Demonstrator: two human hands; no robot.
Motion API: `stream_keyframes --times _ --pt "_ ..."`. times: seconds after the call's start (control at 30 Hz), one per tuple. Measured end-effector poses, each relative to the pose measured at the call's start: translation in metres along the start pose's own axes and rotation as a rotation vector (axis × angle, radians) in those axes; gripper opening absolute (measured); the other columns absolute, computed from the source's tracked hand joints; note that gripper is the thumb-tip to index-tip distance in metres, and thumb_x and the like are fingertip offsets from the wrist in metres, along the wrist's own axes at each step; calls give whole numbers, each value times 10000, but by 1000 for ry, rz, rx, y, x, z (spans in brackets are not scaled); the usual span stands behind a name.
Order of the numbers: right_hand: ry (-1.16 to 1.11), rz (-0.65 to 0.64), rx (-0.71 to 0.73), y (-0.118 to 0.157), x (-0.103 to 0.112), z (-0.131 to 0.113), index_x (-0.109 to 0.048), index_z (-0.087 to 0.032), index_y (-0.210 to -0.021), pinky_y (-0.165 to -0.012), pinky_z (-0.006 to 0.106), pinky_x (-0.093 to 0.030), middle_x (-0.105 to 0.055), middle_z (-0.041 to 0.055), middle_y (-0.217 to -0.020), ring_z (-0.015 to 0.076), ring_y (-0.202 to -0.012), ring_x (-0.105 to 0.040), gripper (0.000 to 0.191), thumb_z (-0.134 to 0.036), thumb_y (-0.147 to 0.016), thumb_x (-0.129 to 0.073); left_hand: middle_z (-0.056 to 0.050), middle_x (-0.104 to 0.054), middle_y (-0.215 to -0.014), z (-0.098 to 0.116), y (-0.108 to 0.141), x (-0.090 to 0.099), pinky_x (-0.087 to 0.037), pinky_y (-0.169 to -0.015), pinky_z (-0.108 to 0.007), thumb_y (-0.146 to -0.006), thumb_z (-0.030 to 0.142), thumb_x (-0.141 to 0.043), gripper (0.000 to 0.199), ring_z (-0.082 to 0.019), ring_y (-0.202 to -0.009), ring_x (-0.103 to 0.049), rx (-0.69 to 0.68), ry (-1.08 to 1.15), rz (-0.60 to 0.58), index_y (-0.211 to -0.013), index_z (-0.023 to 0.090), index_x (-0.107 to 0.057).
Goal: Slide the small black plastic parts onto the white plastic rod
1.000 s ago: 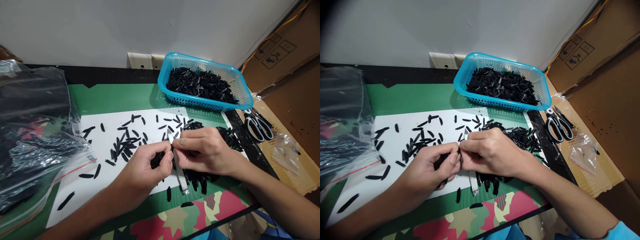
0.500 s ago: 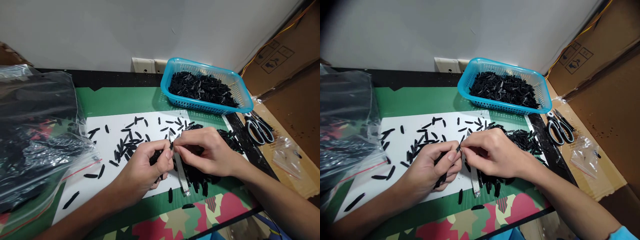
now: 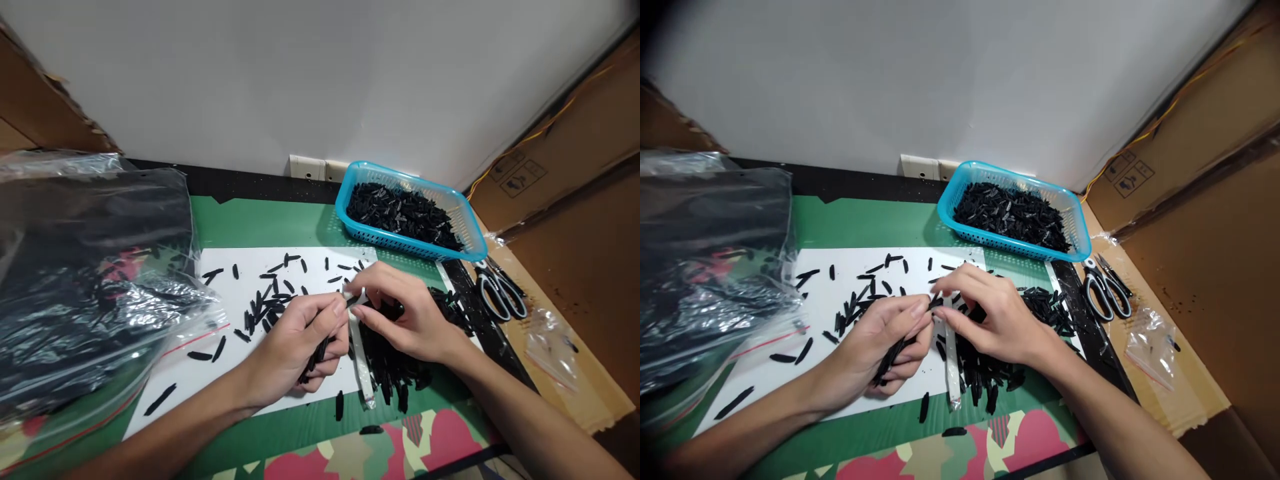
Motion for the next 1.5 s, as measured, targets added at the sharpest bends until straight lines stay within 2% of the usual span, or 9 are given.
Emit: stream_keyframes --times 0.13,0.27,0.4,0.5,0.67,0.77,1.0,1.3,1.5 --pt "65 76 93 -2 4 -11 -717 -175 -1056 -700 281 -539 -728 69 -950 167 -827 -661 78 -153 -1013 -656 96 -414 -596 6 -1 2 -209 -315 -93 -927 647 -689 500 -28 -414 -235 -22 22 16 -808 227 -443" --pt "471 251 189 -5 35 -12 -739 -185 -1002 -786 357 -537 -742 94 -953 209 -860 -671 88 -147 -981 -663 83 -420 -604 6 -4 9 -172 -304 -102 -911 636 -702 513 -39 -424 -223 -17 93 53 -772 228 -423" --pt "870 437 -67 -15 80 17 -749 -215 -1119 -956 498 -480 -731 118 -1115 301 -1073 -640 158 -218 -965 -711 78 -405 -612 10 -4 16 -163 -311 -106 -912 639 -685 499 -47 -435 -223 -39 140 99 -778 232 -427" --pt "711 443 -71 -17 76 15 -728 -213 -1163 -997 507 -499 -709 122 -1152 300 -1131 -639 184 -215 -982 -693 76 -397 -620 10 -3 14 -156 -319 -113 -903 666 -670 510 -55 -439 -238 -32 160 90 -781 237 -424" --pt "306 52 276 -11 -11 -39 -730 -194 -1176 -832 377 -581 -734 108 -1064 226 -969 -687 197 -161 -983 -707 80 -426 -585 1 -1 20 -169 -338 -116 -862 721 -682 513 -64 -422 -285 -14 154 214 -889 252 -479" --pt "301 -18 409 1 -38 -58 -746 -199 -1154 -760 362 -585 -759 101 -1019 211 -889 -689 185 -130 -1007 -657 91 -398 -542 2 2 26 -190 -333 -124 -889 709 -655 481 -78 -402 -309 -61 111 323 -960 252 -522" --pt "179 167 372 12 -17 -46 -759 -211 -1187 -738 375 -635 -790 97 -987 215 -878 -740 320 -8 -974 -632 90 -381 -578 5 -1 12 -165 -315 -92 -928 656 -654 466 -52 -416 -261 -48 105 173 -824 238 -475" --pt "-41 204 205 3 7 -19 -803 -189 -1037 -688 364 -632 -810 76 -873 205 -767 -768 196 -33 -929 -752 84 -406 -600 -2 -1 6 -172 -299 -83 -960 684 -599 513 -41 -435 -224 37 140 48 -796 228 -432" --pt "-56 225 150 5 5 -11 -806 -196 -1020 -687 343 -630 -814 65 -855 198 -752 -773 148 -79 -943 -758 86 -430 -622 3 3 4 -190 -311 -76 -1010 605 -580 448 -31 -436 -231 -29 73 17 -823 221 -445"
Point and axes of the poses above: each hand's wrist, its own y-axis away from the middle knuckle, its own x-axis out of the back of the hand, z = x × y, the point moved 10 cm from there along -y, towards the middle knuckle
